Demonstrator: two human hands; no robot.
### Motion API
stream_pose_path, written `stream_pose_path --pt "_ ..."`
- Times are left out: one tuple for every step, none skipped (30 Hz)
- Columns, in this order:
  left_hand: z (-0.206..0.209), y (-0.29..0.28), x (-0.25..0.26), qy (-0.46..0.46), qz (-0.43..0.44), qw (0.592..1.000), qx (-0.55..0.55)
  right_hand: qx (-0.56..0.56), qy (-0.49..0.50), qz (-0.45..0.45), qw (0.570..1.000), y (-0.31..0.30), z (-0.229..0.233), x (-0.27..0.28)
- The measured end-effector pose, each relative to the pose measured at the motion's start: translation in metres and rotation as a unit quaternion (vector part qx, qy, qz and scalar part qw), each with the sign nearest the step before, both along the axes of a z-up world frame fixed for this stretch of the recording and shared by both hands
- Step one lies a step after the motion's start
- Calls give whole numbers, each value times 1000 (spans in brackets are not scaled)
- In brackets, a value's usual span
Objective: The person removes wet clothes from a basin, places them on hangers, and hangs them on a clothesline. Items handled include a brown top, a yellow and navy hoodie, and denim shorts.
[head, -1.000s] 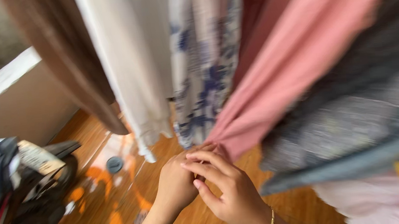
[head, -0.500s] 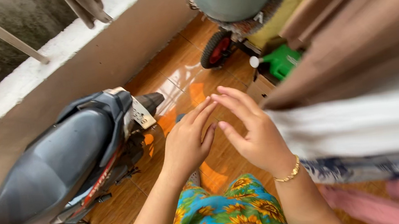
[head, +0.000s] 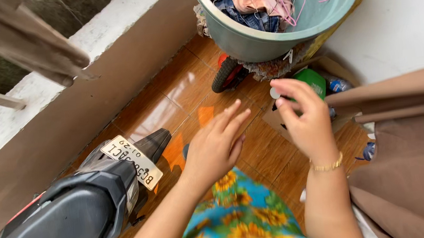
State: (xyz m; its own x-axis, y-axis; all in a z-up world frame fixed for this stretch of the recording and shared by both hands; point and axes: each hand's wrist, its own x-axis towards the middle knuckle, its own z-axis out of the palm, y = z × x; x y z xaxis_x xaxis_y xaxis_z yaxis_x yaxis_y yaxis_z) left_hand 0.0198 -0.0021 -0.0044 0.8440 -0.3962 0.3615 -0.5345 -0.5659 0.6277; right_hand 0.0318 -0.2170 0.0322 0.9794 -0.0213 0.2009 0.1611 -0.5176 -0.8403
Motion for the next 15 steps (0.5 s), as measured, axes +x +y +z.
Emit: stream_pose_path --pt "-3 -2 18 5 -5 1000 12 -5 13 -9 1000 -6 -6 19" --pt "-4 -7 39 13 -3 1000 16 -13 18 -16 1000 -14 -10 47" --pt "-4 -13 61 20 -2 1000 20 -20 22 -22 999 -24 -12 74" --pt "-2 -15 88 20 -5 999 30 -33 31 -23 999 -30 -14 101" --pt "-1 -16 118 -1 -3 999 34 -45 40 -23 998 -37 -17 127" --pt "-2 -18 138 -6 0 999 33 -63 66 -22 996 -46 -21 141" --pt "-4 -20 158 -10 2 999 33 -94 87 -11 992 -55 -25 156" --pt "-6 -19 177 -17 13 999 37 -123 108 3 987 -64 -30 175" --pt "-8 -17 195 -24 24 999 42 -151 129 17 980 -71 -37 192" --pt "-10 -18 213 -35 32 998 43 -181 163 38 969 -77 -44 209" --pt "-12 -19 228 -22 37 998 40 -209 197 59 956 -81 -53 223" --pt "-15 -18 242 -11 47 998 37 -237 228 84 941 -83 -61 235" --pt "-17 -19 254 0 57 998 35 -246 257 106 929 -83 -69 244" --pt "-20 -19 268 5 49 998 39 -252 281 123 918 -80 -78 254" --pt "-22 -22 282 10 41 998 44 -257 305 141 906 -77 -86 264"
